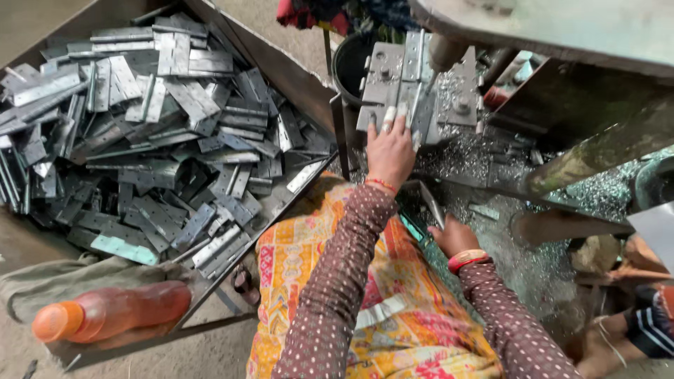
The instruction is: The person sits on the floor and repeatedly picks up metal pieces from a large bin. They place each piece into a machine, operate a lever to process it, and then remove the finished piece, continuing this cycle throughout the video.
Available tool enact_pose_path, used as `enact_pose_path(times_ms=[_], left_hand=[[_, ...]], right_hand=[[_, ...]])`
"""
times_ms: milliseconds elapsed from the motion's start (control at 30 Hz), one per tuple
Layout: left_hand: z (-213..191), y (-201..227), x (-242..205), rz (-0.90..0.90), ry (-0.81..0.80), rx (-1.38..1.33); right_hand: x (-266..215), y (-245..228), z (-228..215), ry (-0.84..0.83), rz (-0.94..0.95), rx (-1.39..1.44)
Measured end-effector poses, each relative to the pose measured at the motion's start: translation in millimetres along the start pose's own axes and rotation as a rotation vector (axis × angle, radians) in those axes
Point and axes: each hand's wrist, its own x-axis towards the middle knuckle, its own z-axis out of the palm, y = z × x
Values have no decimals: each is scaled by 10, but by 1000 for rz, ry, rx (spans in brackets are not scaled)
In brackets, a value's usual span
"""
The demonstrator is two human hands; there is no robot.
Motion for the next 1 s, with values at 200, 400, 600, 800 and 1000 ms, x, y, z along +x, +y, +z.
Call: enact_pose_path(times_ms=[200,400,600,800,1000], left_hand=[[254,10,365,18,0,148],[303,16,527,-9,11,97],[222,11,364,1,130,38],[189,99,662,-63,-43,-40],[249,96,490,-27,-9,-10]], right_hand=[[531,-6,-627,-213,-4,-97],[-90,-164,-286,16,-28,21],[214,-115,-465,-163,25,28],[328,-173,-780,-212,14,-3],[-138,-157,-283,-40,-11,64]])
